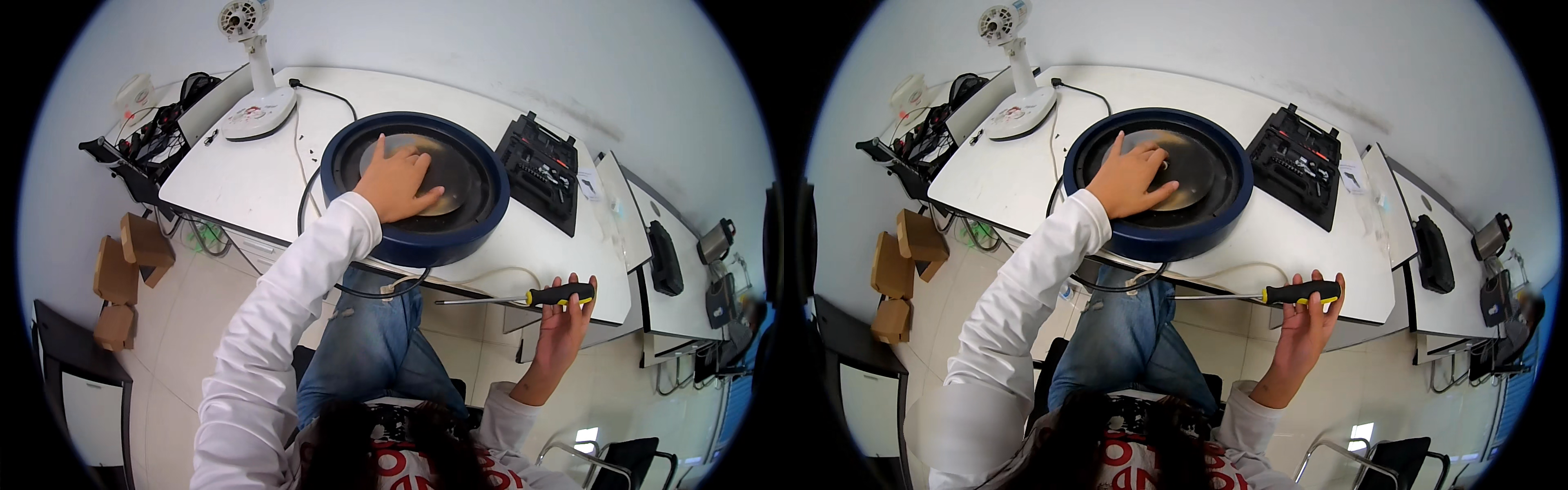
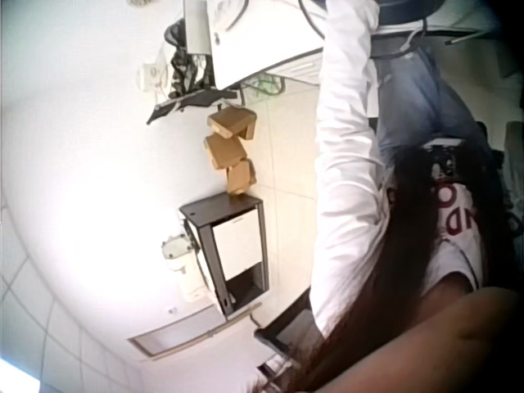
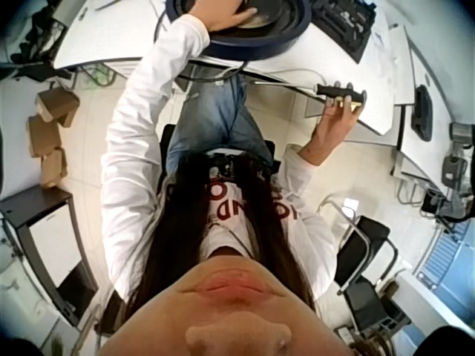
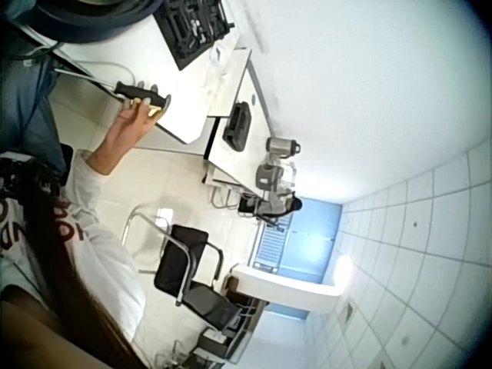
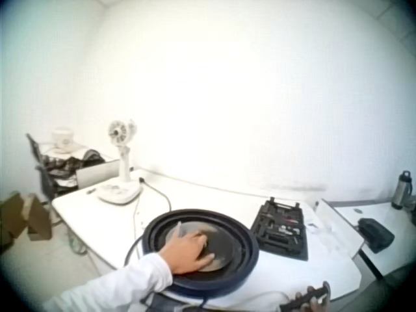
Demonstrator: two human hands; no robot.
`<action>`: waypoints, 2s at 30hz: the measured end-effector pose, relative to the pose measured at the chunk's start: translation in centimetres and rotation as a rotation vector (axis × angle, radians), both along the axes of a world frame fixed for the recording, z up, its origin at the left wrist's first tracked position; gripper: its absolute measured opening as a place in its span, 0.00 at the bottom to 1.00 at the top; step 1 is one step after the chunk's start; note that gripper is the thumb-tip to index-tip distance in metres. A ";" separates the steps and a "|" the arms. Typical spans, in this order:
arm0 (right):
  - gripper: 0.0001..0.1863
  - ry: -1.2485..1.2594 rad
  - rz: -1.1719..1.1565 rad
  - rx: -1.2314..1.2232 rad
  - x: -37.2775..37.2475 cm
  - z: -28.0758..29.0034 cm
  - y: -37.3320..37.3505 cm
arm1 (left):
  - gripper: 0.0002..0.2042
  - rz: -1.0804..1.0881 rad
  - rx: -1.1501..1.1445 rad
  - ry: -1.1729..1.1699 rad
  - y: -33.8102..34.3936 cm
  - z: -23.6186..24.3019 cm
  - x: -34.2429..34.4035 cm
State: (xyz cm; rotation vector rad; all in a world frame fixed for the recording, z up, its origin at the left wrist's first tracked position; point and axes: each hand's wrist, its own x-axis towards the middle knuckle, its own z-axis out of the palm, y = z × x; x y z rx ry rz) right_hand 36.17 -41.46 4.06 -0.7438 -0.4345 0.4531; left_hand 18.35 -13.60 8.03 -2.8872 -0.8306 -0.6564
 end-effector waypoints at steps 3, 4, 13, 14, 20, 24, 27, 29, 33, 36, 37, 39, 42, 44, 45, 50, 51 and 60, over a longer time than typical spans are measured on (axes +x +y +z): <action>0.32 0.008 -0.001 -0.016 0.0 0.0 0.1 | 0.27 -0.002 0.031 -0.039 -0.1 -0.3 0.0; 0.32 0.006 -0.005 -0.020 0.0 0.0 0.1 | 0.27 0.003 0.043 -0.049 -0.2 -0.4 0.0; 0.32 0.039 -0.008 -0.025 0.5 -0.7 0.0 | 0.12 -0.193 -0.206 -0.169 -4.2 1.5 -0.6; 0.32 0.051 -0.008 -0.030 0.5 -0.8 0.1 | 0.11 -0.196 -0.182 -0.125 -5.1 1.5 -0.7; 0.32 0.042 -0.019 -0.060 0.6 -1.3 0.3 | 0.15 -0.043 -0.062 -0.031 -7.2 0.9 -0.9; 0.31 0.049 -0.027 -0.080 1.0 -1.5 0.4 | 0.14 0.028 0.083 -0.131 -8.7 -0.3 -0.7; 0.32 0.034 -0.029 -0.086 1.2 -1.6 0.5 | 0.12 0.032 0.141 -0.258 -9.0 -1.4 -0.4; 0.32 0.029 -0.021 -0.093 1.2 -1.7 0.6 | 0.11 0.031 0.158 -0.319 -8.8 -1.9 -0.3; 0.33 0.018 -0.011 -0.099 0.9 -1.7 0.8 | 0.12 0.039 0.222 -0.326 -8.5 -2.3 -0.2; 0.33 0.016 0.001 -0.097 0.8 -1.6 1.0 | 0.12 0.064 0.174 -0.333 -8.8 -2.2 -0.2; 0.33 0.020 0.000 -0.094 0.8 -1.6 1.1 | 0.12 0.063 0.163 -0.361 -8.8 -2.1 -0.2; 0.33 0.017 0.005 -0.086 0.8 -1.7 1.1 | 0.13 0.063 0.128 -0.394 -8.8 -2.1 -0.2; 0.33 0.017 0.014 -0.079 0.8 -1.8 1.1 | 0.13 0.057 0.123 -0.412 -8.7 -2.1 -0.2; 0.33 0.015 0.018 -0.079 0.9 -1.8 1.1 | 0.12 0.050 0.131 -0.387 -8.6 -2.1 -0.2; 0.33 0.014 0.020 -0.079 0.9 -1.9 1.1 | 0.12 0.048 0.126 -0.364 -8.6 -2.2 -0.2; 0.33 0.015 0.018 -0.093 0.9 -1.8 1.2 | 0.11 0.037 0.141 -0.363 -8.6 -2.5 -0.2; 0.33 0.013 0.017 -0.098 0.8 -1.8 1.2 | 0.10 0.038 0.140 -0.358 -8.6 -2.6 -0.2; 0.33 0.009 0.012 -0.103 0.8 -1.8 1.0 | 0.10 0.073 0.174 -0.375 -8.5 -2.8 -0.1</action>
